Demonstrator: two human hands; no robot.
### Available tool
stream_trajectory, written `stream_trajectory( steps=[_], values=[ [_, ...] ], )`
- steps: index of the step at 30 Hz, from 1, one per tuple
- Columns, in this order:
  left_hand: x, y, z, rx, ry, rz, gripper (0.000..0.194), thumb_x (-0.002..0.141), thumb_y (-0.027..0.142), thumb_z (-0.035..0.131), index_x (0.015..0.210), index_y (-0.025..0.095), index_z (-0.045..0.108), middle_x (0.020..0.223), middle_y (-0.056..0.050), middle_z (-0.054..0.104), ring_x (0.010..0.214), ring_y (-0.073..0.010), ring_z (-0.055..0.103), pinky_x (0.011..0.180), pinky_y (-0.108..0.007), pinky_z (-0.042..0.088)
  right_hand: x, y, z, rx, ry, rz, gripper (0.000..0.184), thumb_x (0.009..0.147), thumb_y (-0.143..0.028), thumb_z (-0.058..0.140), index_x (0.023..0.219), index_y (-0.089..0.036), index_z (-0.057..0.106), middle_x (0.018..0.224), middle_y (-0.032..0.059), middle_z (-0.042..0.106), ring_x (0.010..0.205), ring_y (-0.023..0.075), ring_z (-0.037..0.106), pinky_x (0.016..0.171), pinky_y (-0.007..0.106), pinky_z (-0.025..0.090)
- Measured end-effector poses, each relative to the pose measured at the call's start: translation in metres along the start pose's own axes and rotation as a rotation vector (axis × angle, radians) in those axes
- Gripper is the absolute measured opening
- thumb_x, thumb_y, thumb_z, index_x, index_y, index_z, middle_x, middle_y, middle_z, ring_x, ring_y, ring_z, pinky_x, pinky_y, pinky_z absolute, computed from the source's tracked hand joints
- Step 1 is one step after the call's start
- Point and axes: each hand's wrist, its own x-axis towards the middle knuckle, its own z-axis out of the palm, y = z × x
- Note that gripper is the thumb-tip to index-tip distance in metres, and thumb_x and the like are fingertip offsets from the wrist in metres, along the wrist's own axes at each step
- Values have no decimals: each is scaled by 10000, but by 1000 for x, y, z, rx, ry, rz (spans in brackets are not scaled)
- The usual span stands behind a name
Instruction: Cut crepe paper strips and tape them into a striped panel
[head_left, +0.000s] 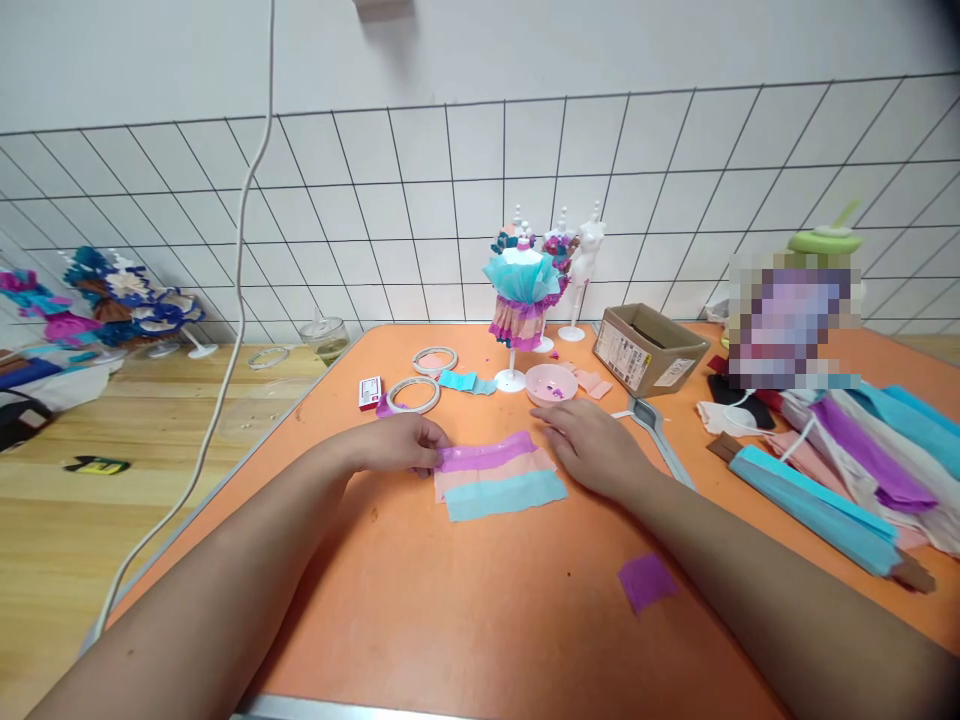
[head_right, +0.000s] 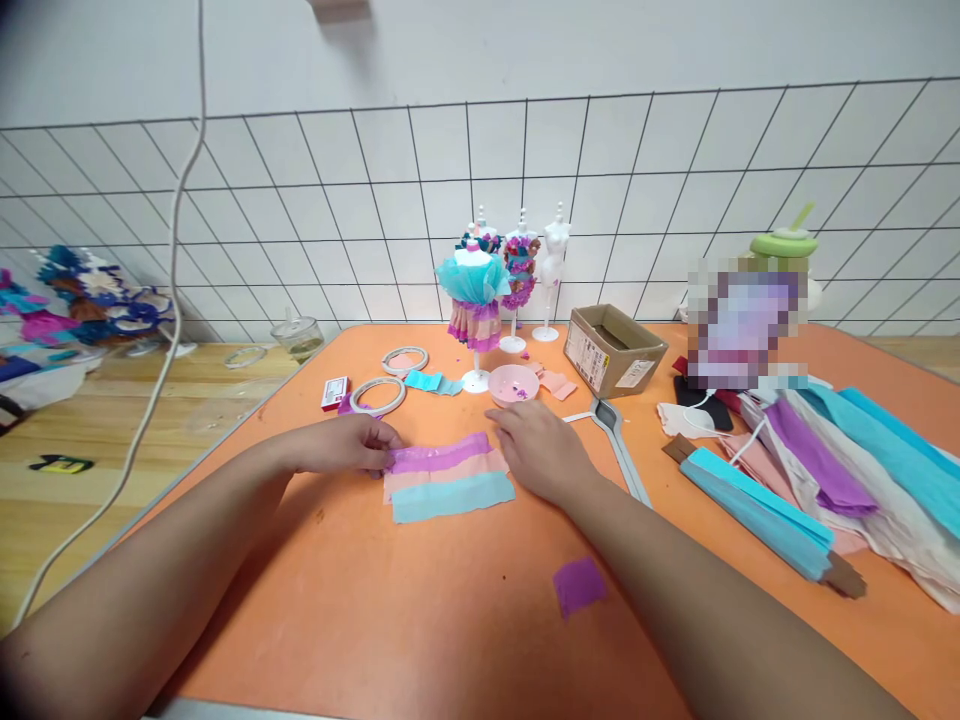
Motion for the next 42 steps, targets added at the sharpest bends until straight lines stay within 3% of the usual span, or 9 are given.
stream_trajectory(
  steps=[3, 7, 12, 17, 19, 25, 29, 34, 42],
  values=[
    [0, 2, 1, -8, -2, 82, 261, 769, 333, 531, 965, 233, 671, 978, 13, 694, 897, -166, 621, 751, -223, 470, 0, 1, 7, 240, -52, -123, 481, 861, -189, 416, 1338, -214, 465, 1377, 62, 459, 1282, 228, 361, 1046, 399, 322],
    [-5, 5, -3, -87, 4, 102, 341, 758, 358, 586, 1073, 240, 640, 1115, 5, 667, 1006, -178, 604, 850, -243, 461, 1, -2, 8, 512, -252, -44, 675, 808, -253, 475, 1451, -201, 276, 1479, 83, 314, 1361, 248, 242, 1087, 446, 257],
    [-20, 8, -14, -190, -225, 68, 428, 737, 362, 624, 1152, 257, 599, 1035, -30, 688, 961, -201, 629, 767, -262, 499, 3, -12, 9, 587, -293, 6, 755, 803, -335, 515, 1473, -227, 186, 1444, 91, 370, 1334, 251, 278, 1058, 440, 272],
    [-28, -9, -28, -191, -362, -67, 687, 650, 371, 708, 1291, 290, 475, 931, -42, 694, 872, -214, 651, 637, -248, 503, -1, -16, 7, 367, -119, -124, 504, 773, -246, 527, 1272, -191, 483, 1287, 98, 499, 1189, 254, 410, 970, 397, 324],
    [-23, -16, -29, -158, -281, -82, 623, 646, 383, 713, 1227, 251, 532, 898, -39, 687, 850, -203, 648, 656, -248, 501, -4, -18, 2, 271, -88, -195, 338, 779, -188, 497, 1105, -188, 587, 1106, 80, 583, 1041, 231, 491, 892, 366, 350],
    [10, 6, 8, -188, 351, 79, 493, 851, 495, 451, 1244, 199, 494, 1120, -72, 626, 959, -183, 600, 760, -282, 498, -10, -28, -7, 164, -211, -368, 255, 806, -215, 513, 1020, -227, 651, 994, 51, 620, 902, 206, 536, 763, 333, 351],
    [19, 28, 36, 304, 574, 290, 317, 883, 367, 450, 1079, 187, 622, 1072, -78, 631, 989, -209, 560, 849, -337, 447, -7, -22, -2, 309, -165, -295, 278, 800, -145, 483, 1010, -225, 648, 979, 25, 655, 899, 179, 566, 770, 300, 380],
    [14, 34, 46, 716, 501, 552, 319, 944, 292, 360, 1054, 213, 648, 1027, -67, 641, 947, -190, 558, 782, -297, 439, 6, -4, 9, 378, -5, 58, 287, 871, -166, 423, 1057, -230, 632, 1000, 10, 666, 843, 147, 588, 714, 254, 423],
    [22, 33, 59, 810, 393, 552, 366, 964, 339, 320, 1196, 205, 569, 1136, -70, 634, 968, -192, 570, 842, -307, 426, 17, -8, 20, 101, -152, -33, 268, 932, -266, 431, 1059, -268, 668, 963, 32, 618, 903, 158, 571, 715, 248, 382]
  ],
)
